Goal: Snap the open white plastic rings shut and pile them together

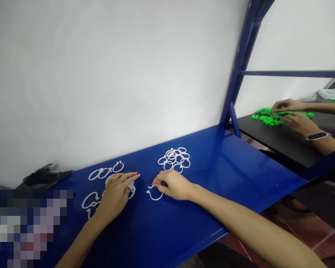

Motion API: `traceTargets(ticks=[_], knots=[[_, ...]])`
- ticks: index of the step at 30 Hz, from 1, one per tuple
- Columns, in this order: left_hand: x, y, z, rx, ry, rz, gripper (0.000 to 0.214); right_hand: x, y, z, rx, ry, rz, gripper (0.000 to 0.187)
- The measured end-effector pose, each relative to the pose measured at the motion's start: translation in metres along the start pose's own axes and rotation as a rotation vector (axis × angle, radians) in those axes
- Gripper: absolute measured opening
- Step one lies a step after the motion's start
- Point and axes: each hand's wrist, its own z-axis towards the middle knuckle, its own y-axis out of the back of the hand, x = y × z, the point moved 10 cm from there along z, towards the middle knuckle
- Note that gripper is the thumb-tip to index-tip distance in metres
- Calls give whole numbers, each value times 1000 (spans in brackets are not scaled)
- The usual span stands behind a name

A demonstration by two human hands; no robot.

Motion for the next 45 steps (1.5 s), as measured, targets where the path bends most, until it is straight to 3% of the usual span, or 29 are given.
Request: traceTargets(ticks=[4,10,18,24,31,35,42,45], knots=[[-21,8,0,-37,-58,-46,56,-1,4,-1,-36,-46,4,9],[-58,22,-1,-112,-211,-182,32,2,9,-2,-75,-66,56,7],[-56,14,-5,-162,-175,-197,22,12,-7,-3,10,47,112,12],[-73,18,-8,-204,-211,-120,35,21,-7,-10,-10,136,73,18],[-74,16,-8,-205,-222,-123,39,27,-11,-12,18,201,41,19],[-74,16,-7,-190,-228,-126,33,22,-14,-11,7,137,36,19],[-64,25,0,-213,-176,-57,21,-7,-8,-5,-125,-164,116,12],[-65,25,0,-229,-170,-45,20,-10,-5,-6,-130,-173,132,12]])
